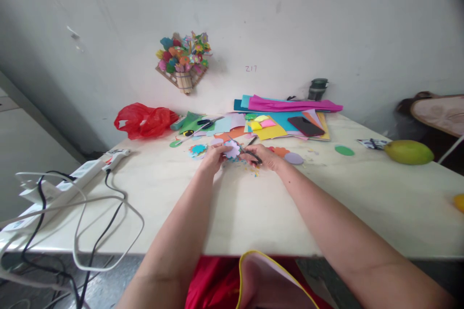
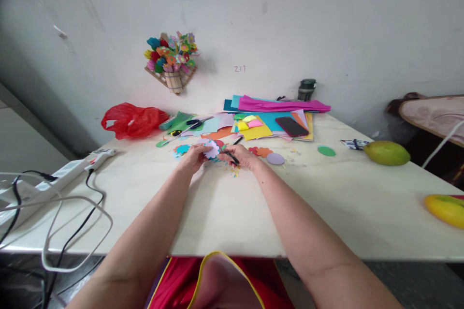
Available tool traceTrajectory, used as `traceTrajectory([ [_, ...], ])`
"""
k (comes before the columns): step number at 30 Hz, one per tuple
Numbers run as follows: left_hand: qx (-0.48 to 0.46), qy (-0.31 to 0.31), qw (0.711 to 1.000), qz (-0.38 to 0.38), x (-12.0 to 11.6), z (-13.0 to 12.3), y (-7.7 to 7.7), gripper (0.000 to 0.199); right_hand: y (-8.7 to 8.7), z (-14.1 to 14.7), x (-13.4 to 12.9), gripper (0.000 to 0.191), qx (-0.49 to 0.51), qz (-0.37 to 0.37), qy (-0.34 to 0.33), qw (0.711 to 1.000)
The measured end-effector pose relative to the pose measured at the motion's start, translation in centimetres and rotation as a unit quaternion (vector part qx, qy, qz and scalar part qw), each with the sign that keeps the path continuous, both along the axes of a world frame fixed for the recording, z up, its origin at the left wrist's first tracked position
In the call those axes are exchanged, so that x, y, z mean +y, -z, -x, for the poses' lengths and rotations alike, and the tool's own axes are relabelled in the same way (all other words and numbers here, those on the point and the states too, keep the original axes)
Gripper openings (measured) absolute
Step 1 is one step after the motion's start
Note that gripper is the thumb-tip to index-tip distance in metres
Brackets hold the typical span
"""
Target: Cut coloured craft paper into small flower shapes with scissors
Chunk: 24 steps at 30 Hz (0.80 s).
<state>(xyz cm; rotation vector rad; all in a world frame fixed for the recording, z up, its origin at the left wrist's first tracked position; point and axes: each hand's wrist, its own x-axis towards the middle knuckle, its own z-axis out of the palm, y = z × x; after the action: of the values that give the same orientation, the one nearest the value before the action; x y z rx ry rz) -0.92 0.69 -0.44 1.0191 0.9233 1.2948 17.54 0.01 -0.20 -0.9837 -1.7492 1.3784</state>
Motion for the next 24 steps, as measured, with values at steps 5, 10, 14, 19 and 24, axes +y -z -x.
traceTrajectory([
  [5, -0.010, 0.018, 1.000, -0.007, -0.17, 0.00, -0.14, 0.024, -0.04, -0.12, 0.02, 0.034, -0.008, -0.004, -0.009, 1.000],
  [10, 0.011, 0.037, 0.999, 0.003, 0.11, 0.38, 0.08, 0.020, -0.01, -0.18, 0.05, 0.036, -0.011, -0.001, -0.002, 1.000],
  [14, 0.010, 0.045, 0.999, -0.007, 0.12, 0.47, 0.06, 0.021, -0.18, -0.14, -0.13, 0.037, -0.007, -0.003, 0.000, 1.000],
  [19, 0.006, 0.047, 0.999, -0.013, -0.10, 0.41, -0.09, 0.022, -0.11, -0.18, -0.04, 0.036, -0.008, -0.009, -0.003, 1.000],
  [24, 0.002, 0.047, 0.999, -0.024, -0.15, 0.37, -0.03, 0.027, 0.23, -0.27, 0.31, 0.037, -0.007, -0.009, -0.009, 1.000],
])
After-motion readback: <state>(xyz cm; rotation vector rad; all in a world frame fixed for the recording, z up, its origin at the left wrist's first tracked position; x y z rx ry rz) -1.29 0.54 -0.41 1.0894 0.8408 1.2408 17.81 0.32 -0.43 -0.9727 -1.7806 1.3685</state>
